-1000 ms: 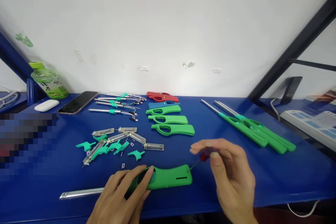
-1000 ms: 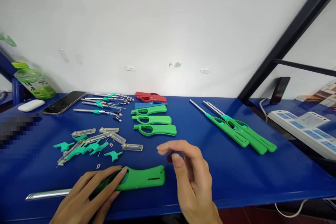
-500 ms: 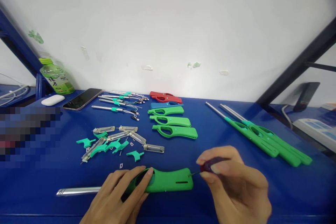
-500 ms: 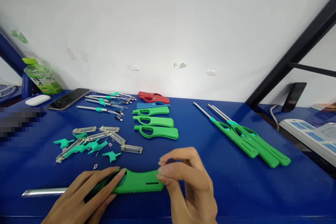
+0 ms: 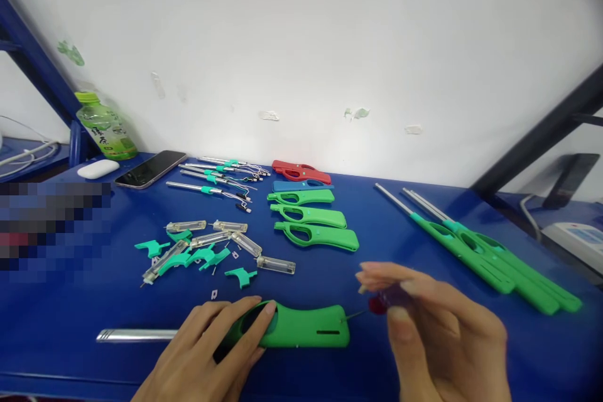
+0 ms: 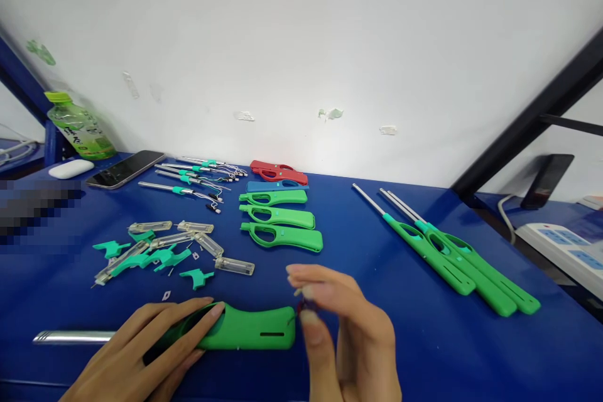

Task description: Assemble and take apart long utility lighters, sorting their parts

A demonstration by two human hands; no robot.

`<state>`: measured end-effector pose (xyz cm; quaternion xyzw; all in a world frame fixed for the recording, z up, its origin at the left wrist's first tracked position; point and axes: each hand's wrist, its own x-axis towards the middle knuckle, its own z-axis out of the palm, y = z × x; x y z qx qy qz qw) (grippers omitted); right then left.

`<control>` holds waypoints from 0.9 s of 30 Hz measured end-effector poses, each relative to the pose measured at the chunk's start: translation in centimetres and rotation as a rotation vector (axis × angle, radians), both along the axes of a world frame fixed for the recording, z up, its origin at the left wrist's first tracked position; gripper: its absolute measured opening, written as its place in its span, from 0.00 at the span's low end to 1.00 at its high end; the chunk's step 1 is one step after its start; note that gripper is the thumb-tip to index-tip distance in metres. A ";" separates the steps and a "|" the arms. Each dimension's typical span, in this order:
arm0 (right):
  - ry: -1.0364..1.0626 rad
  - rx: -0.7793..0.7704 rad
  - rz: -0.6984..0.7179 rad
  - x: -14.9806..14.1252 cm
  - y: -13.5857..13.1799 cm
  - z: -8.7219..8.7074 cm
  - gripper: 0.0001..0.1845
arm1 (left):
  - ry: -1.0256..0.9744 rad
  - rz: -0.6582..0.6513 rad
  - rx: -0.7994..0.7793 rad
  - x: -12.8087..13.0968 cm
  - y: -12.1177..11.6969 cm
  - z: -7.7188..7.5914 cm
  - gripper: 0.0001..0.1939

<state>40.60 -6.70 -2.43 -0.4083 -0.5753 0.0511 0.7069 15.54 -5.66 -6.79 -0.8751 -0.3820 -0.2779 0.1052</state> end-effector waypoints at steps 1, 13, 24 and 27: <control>-0.011 0.031 0.004 0.0 0.0 0.0 0.15 | -0.001 -0.003 0.024 0.0 0.1 -0.2 0.23; -0.002 0.059 0.076 -1.3 0.2 0.1 0.29 | -0.025 -0.054 0.061 -0.3 0.5 -0.2 0.23; 0.014 0.106 -0.049 -1.6 0.1 0.5 0.16 | -0.004 -0.077 0.060 -0.3 0.3 0.0 0.24; 0.120 0.032 -0.103 -2.0 0.0 0.6 0.21 | -0.007 -0.043 0.041 -0.2 0.3 0.0 0.24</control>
